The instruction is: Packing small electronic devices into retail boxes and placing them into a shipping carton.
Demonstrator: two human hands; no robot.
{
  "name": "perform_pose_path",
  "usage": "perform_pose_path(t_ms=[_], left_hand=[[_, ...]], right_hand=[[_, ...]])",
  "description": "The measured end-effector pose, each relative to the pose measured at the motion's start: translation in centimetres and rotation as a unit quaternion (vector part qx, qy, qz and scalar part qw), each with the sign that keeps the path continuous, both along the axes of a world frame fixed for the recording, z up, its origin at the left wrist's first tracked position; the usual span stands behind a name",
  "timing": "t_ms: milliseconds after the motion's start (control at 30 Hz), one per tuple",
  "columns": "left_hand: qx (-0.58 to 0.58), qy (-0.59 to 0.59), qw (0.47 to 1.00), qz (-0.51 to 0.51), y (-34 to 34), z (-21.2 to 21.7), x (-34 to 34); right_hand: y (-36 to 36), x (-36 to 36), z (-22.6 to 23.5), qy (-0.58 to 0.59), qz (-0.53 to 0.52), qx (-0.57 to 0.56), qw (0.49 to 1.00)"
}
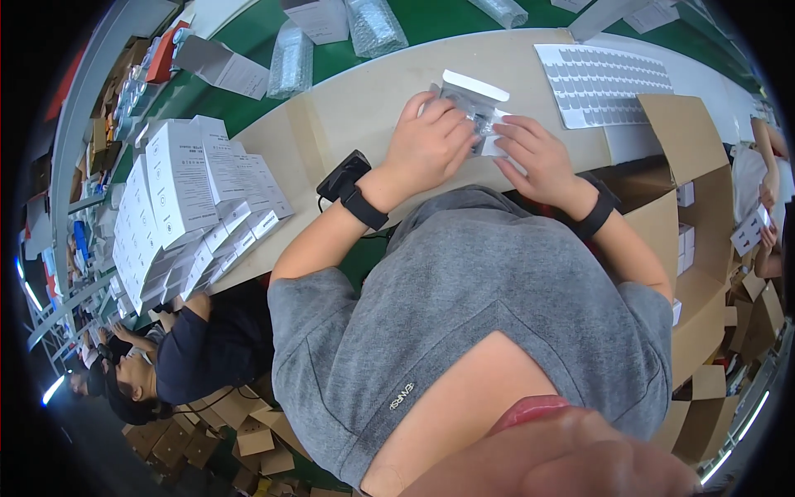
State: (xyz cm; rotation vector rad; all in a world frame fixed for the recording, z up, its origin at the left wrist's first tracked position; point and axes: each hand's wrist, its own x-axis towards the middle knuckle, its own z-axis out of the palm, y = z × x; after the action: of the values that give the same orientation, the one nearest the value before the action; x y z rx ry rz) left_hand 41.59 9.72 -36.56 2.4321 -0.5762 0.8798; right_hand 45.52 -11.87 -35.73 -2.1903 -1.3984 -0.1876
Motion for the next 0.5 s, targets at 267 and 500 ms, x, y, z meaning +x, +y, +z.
perform_pose_path(t_ms=[267,500], left_hand=[[0.161,0.117,0.979,-0.049,-0.4,1.7,0.2],[0.097,0.169,0.961,-0.198,1.3,3.0,-0.2]], right_hand=[[2.6,1.4,1.7,-0.049,-0.027,-0.102,0.993],[2.6,1.8,2.2,0.066,0.013,-0.152,0.986]])
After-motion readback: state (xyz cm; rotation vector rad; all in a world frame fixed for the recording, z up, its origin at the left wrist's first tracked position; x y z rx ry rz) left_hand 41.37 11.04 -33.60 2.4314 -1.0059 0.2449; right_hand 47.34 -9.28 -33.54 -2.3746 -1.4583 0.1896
